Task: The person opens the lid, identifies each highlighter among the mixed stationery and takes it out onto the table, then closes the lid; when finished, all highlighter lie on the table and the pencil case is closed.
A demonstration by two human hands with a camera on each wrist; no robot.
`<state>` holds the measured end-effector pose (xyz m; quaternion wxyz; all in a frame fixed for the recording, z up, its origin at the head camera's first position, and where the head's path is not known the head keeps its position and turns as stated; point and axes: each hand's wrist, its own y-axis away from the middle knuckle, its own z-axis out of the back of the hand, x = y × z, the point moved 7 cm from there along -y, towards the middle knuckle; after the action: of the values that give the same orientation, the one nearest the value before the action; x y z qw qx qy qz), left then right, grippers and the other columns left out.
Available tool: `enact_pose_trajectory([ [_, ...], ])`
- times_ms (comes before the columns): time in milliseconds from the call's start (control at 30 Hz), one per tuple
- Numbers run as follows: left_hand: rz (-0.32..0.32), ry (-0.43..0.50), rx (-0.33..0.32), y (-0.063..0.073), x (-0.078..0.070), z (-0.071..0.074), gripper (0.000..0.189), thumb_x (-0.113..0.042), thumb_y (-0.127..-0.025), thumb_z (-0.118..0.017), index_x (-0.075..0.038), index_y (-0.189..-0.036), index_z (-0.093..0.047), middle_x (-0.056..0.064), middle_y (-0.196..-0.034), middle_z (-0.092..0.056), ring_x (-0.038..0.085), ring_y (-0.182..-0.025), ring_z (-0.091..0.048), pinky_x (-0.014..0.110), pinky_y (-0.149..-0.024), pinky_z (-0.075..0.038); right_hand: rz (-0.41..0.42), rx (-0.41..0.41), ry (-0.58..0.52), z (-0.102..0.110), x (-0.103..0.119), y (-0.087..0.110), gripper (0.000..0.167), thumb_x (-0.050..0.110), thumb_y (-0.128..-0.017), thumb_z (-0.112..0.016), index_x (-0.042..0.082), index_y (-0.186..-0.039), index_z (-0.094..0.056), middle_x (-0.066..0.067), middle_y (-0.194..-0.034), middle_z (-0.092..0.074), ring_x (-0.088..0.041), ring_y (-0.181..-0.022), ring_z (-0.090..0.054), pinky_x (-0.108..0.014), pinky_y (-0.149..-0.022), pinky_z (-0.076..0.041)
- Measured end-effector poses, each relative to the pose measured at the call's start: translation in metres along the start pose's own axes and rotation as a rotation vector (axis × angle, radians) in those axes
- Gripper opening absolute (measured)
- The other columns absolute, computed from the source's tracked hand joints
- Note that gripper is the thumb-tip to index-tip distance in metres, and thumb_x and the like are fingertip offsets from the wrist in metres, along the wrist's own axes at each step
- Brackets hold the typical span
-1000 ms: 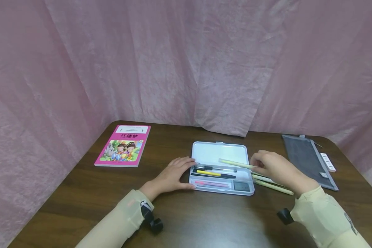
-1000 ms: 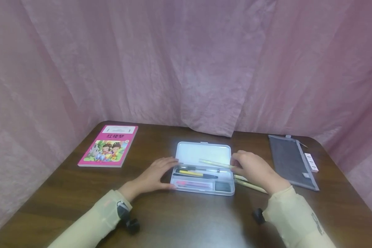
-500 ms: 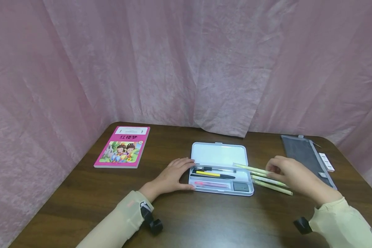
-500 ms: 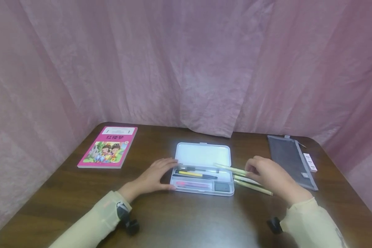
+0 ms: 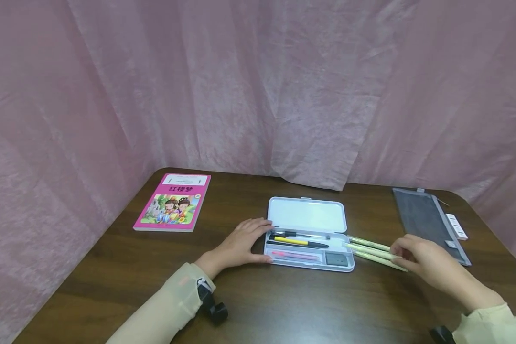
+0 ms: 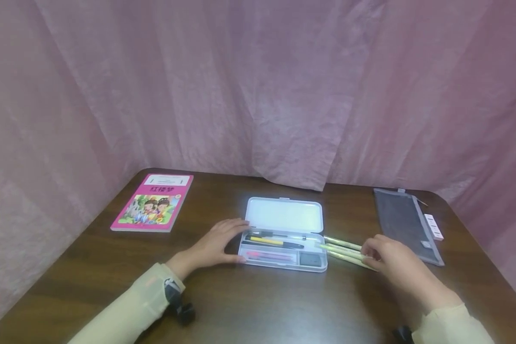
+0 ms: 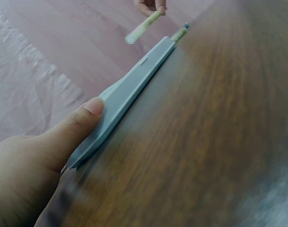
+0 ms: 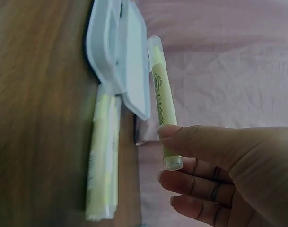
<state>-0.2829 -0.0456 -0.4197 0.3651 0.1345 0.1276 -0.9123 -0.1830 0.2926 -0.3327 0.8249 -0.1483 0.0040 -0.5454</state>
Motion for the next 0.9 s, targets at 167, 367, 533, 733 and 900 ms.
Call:
enact_pose_trajectory([
  [167,-0.004,-0.004,0.002,-0.002,-0.001,0.000,0.085,-0.067,-0.079,-0.064,-0.022,-0.146,-0.039,-0.002,-0.154,-0.037,0.020,-0.146,-0.028,0.046,-0.121,-0.020,0.020,-0.061,0.007,-0.005,-0.009,0.014,0.026,0.010,-0.072,-0.080,0.024,-0.078,-0.059,0.021,-0.073,-0.046,0.011,-0.067,-0.038,-0.019,-0.054,-0.037],
  [367,-0.006,-0.008,-0.001,-0.003,-0.001,0.003,0.085,-0.066,-0.079,-0.064,-0.021,-0.146,-0.040,-0.001,-0.154,-0.037,0.021,-0.146,-0.029,0.047,-0.121,-0.021,0.030,-0.114,-0.002,-0.010,-0.017,0.025,0.029,0.007,-0.068,-0.081,0.024,-0.077,-0.059,0.023,-0.074,-0.048,0.012,-0.068,-0.039,-0.018,-0.055,-0.039],
  [533,0.000,0.000,0.007,-0.003,0.000,0.001,0.085,-0.067,-0.079,-0.063,-0.022,-0.146,-0.039,-0.002,-0.154,-0.037,0.019,-0.146,-0.028,0.046,-0.121,-0.020,0.052,-0.143,-0.014,-0.015,-0.024,0.032,0.032,0.005,-0.065,-0.081,0.024,-0.077,-0.058,0.024,-0.074,-0.047,0.012,-0.068,-0.039,-0.016,-0.055,-0.036],
  [733,0.000,-0.002,0.003,-0.002,0.001,0.000,0.085,-0.067,-0.079,-0.063,-0.022,-0.146,-0.039,-0.002,-0.154,-0.037,0.019,-0.146,-0.028,0.046,-0.121,-0.021,0.083,-0.145,-0.052,-0.024,-0.030,0.036,0.034,0.004,-0.064,-0.081,0.025,-0.076,-0.057,0.027,-0.073,-0.046,0.013,-0.068,-0.040,-0.012,-0.056,-0.033],
  [900,-0.005,-0.002,0.001,0.000,0.001,0.000,0.084,-0.067,-0.079,-0.063,-0.022,-0.146,-0.039,-0.001,-0.154,-0.037,0.020,-0.146,-0.029,0.047,-0.121,-0.021,0.077,-0.128,-0.046,-0.029,-0.031,0.036,0.033,0.005,-0.064,-0.082,0.025,-0.075,-0.057,0.027,-0.071,-0.045,0.012,-0.067,-0.040,-0.014,-0.054,-0.034],
])
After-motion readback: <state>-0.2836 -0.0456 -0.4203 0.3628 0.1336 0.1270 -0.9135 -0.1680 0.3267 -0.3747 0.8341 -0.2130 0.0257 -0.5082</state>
